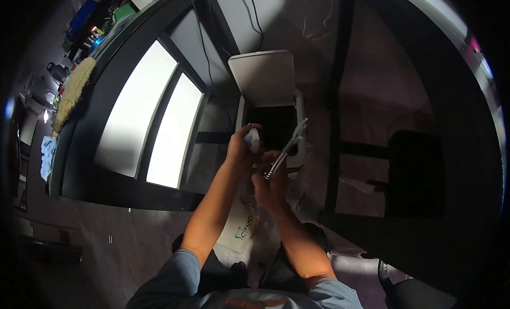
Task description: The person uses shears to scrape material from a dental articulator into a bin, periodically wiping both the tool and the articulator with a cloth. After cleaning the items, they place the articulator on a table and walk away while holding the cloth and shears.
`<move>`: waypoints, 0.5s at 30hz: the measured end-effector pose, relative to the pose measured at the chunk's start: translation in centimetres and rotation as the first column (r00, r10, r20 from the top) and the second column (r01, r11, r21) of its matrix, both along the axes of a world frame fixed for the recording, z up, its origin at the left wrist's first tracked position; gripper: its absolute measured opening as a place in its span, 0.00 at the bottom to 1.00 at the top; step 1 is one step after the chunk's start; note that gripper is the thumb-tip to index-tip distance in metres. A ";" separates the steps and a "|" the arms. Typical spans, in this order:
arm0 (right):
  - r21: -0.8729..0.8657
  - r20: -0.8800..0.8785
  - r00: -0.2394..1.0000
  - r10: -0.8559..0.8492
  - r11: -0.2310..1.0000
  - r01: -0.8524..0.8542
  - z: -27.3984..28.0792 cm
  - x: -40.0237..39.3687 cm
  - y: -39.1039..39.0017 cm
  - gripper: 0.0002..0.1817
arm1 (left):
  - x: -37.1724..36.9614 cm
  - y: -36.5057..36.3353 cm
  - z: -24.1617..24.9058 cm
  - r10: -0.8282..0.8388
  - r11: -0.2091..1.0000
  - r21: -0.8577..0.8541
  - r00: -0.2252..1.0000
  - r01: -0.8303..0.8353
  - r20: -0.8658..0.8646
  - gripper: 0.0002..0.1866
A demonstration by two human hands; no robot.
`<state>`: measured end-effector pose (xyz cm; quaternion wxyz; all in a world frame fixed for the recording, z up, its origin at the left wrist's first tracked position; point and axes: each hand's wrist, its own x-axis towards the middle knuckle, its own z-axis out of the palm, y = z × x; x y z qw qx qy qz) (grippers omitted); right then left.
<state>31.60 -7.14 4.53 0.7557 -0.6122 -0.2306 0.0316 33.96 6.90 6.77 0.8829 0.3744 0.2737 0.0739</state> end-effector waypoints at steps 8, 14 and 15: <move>0.473 -0.554 0.396 0.732 0.668 -0.575 -1.0 0.7 -2.0 0.29 | 4.4 3.4 -0.4 0.078 0.979 0.181 0.995 -0.088 0.060 0.13; 0.612 -0.570 0.116 0.814 0.514 -0.602 -1.0 0.8 -2.6 0.30 | 5.3 4.6 -1.6 0.024 0.932 0.358 0.993 -0.063 0.112 0.14; 0.628 -0.568 0.095 0.817 0.505 -0.592 -1.1 0.7 -2.5 0.31 | 5.2 4.6 -1.4 0.013 0.902 0.427 0.993 -0.061 0.115 0.15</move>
